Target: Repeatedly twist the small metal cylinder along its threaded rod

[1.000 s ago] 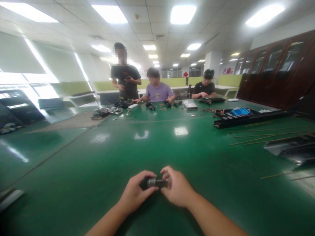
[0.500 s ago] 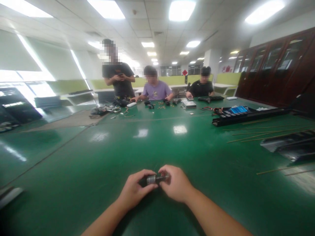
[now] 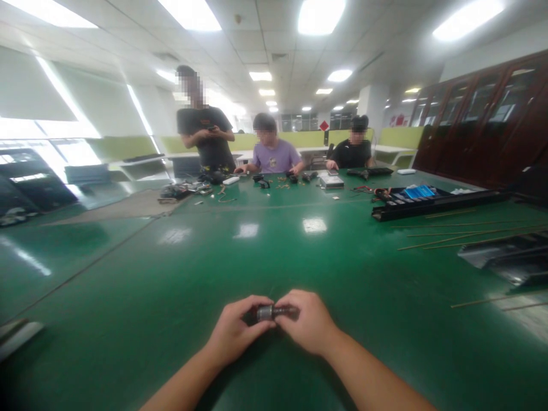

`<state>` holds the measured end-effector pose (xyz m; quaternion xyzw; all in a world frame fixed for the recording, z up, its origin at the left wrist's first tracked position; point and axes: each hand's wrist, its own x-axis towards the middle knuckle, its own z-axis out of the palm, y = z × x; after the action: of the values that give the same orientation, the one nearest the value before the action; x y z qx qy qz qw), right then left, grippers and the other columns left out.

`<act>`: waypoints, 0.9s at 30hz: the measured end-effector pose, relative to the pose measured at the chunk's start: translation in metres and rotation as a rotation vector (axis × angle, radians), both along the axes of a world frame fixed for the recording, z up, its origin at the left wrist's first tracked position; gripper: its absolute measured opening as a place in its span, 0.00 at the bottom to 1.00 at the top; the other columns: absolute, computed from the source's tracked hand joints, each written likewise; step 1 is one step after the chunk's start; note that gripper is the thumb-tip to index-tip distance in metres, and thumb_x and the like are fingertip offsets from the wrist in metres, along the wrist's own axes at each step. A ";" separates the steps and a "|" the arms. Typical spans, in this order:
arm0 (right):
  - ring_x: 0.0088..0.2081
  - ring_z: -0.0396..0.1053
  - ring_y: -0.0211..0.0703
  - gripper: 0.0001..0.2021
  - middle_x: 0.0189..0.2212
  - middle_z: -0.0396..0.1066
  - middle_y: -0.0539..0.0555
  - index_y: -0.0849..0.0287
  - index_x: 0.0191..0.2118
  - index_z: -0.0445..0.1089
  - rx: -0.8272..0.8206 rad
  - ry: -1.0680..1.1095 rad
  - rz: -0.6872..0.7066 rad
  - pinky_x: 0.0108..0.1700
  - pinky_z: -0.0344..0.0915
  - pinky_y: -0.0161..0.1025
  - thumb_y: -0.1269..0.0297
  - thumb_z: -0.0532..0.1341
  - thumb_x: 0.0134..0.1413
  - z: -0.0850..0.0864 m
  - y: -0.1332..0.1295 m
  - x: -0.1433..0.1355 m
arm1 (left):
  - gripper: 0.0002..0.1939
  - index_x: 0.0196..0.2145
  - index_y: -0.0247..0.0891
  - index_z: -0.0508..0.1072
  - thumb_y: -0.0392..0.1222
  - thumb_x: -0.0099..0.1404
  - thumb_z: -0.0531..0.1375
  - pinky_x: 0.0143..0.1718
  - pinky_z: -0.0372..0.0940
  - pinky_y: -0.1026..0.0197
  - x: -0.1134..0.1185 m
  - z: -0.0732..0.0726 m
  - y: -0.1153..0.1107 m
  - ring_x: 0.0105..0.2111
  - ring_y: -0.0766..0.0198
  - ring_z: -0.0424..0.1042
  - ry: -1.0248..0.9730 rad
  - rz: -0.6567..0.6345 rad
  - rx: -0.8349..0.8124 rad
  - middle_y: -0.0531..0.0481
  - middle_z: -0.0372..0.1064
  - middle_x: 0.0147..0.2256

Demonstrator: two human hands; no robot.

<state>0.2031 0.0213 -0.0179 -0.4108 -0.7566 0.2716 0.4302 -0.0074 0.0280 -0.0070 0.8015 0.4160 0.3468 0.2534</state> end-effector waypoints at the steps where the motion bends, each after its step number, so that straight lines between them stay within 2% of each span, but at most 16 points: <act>1: 0.33 0.72 0.40 0.07 0.32 0.76 0.51 0.56 0.36 0.78 0.002 0.003 0.001 0.36 0.64 0.35 0.71 0.67 0.49 0.000 0.000 0.000 | 0.14 0.42 0.43 0.76 0.42 0.57 0.69 0.41 0.65 0.64 0.000 0.000 0.000 0.38 0.63 0.75 0.000 0.001 -0.001 0.53 0.77 0.38; 20: 0.31 0.71 0.39 0.05 0.29 0.75 0.51 0.58 0.33 0.77 0.002 -0.016 0.018 0.34 0.63 0.34 0.73 0.66 0.47 0.003 -0.002 0.002 | 0.14 0.40 0.41 0.77 0.45 0.57 0.68 0.37 0.66 0.64 0.003 0.004 -0.003 0.35 0.61 0.75 0.050 0.005 0.006 0.50 0.77 0.36; 27: 0.31 0.71 0.40 0.04 0.29 0.75 0.51 0.58 0.32 0.77 -0.013 -0.038 0.018 0.34 0.63 0.35 0.71 0.66 0.48 0.004 -0.002 0.002 | 0.13 0.40 0.42 0.77 0.44 0.57 0.68 0.36 0.65 0.64 0.003 0.006 -0.004 0.34 0.62 0.75 0.052 -0.011 0.014 0.52 0.77 0.35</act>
<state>0.2053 0.0196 -0.0139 -0.4117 -0.7665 0.2726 0.4107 -0.0044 0.0245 -0.0010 0.8143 0.4156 0.3274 0.2389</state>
